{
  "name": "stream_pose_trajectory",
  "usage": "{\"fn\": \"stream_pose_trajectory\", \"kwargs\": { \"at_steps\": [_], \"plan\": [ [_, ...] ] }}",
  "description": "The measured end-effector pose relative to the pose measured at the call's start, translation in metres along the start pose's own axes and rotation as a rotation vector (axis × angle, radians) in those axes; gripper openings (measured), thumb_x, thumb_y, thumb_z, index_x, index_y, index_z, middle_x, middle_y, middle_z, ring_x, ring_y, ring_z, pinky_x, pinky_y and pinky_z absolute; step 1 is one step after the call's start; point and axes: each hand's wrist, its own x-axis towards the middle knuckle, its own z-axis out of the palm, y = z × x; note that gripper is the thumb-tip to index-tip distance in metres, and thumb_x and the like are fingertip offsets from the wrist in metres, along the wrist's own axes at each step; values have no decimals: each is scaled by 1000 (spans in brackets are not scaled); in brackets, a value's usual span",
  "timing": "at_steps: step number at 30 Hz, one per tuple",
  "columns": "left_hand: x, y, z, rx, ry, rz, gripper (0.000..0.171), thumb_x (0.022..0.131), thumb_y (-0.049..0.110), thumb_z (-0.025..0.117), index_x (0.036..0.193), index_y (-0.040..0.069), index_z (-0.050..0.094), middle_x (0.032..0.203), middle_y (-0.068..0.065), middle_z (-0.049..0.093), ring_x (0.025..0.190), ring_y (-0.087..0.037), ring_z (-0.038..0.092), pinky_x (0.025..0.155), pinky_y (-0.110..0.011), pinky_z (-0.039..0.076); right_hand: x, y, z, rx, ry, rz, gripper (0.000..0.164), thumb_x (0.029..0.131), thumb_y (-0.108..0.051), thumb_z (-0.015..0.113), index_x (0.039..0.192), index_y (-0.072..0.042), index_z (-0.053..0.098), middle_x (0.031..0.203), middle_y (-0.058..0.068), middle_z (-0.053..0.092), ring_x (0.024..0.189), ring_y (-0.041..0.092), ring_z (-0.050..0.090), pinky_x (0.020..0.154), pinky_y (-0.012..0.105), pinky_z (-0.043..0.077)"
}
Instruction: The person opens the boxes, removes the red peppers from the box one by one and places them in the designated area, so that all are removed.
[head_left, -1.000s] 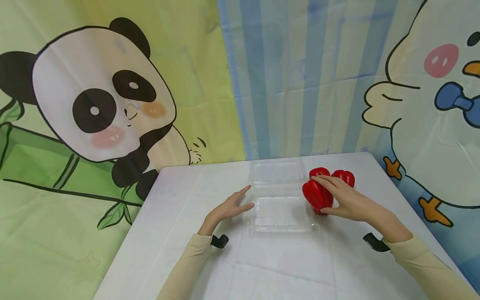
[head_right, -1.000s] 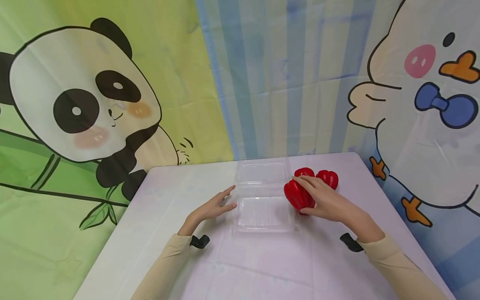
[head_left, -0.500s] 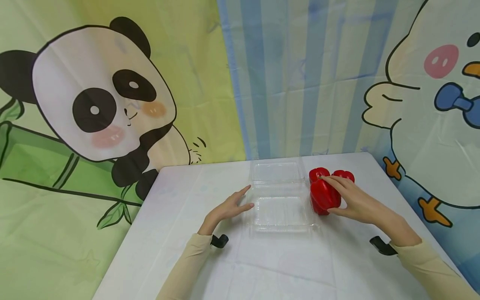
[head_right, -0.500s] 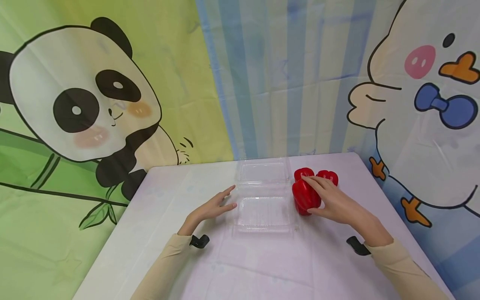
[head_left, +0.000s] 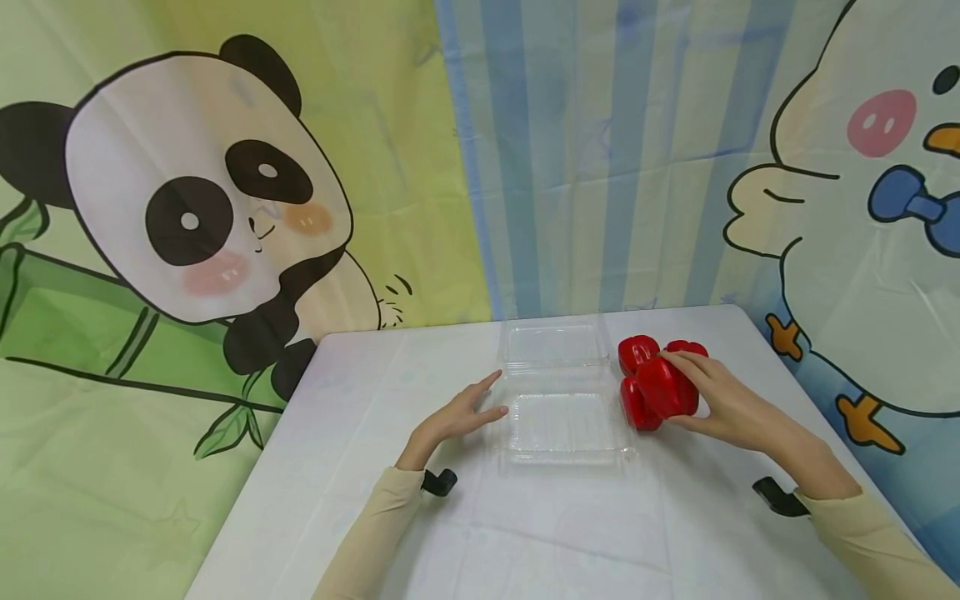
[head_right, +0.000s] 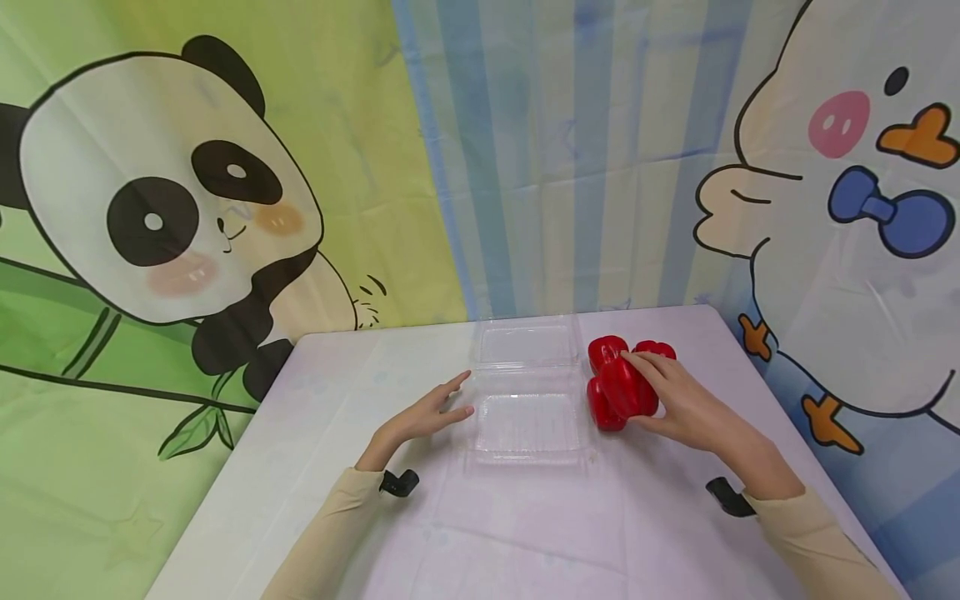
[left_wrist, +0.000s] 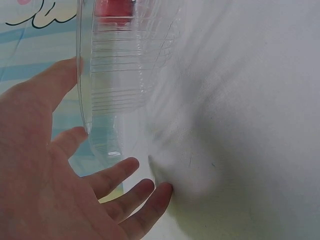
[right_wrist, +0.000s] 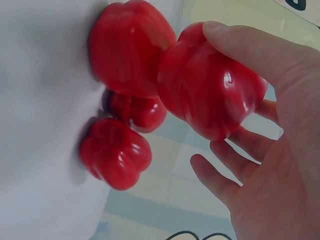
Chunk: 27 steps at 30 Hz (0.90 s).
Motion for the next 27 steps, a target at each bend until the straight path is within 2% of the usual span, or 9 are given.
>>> {"fn": "stream_pose_trajectory", "kwargs": {
  "at_steps": [7,14,27],
  "plan": [
    [0,0,0,-1,-1,0,82,97,55,58,163,26,18,166,-11,27,152,-35,28,120,-60,28,-6,6,-1,-10,5,21,111,66,-18,94,155,-5,28,145,29,38,127,49,39,80,57,59],
    [0,0,0,-3,-4,5,82,97,56,58,162,25,18,166,-10,27,152,-35,29,120,-59,28,-11,15,2,-21,24,30,108,68,-16,93,154,-2,28,143,30,38,124,50,39,79,58,59],
    [0,-1,0,12,-6,1,82,97,56,57,163,27,18,165,-11,28,151,-34,31,120,-58,29,-19,32,9,-41,24,45,108,70,-13,91,155,-3,26,142,32,37,124,52,37,80,62,57]
  ]
}}
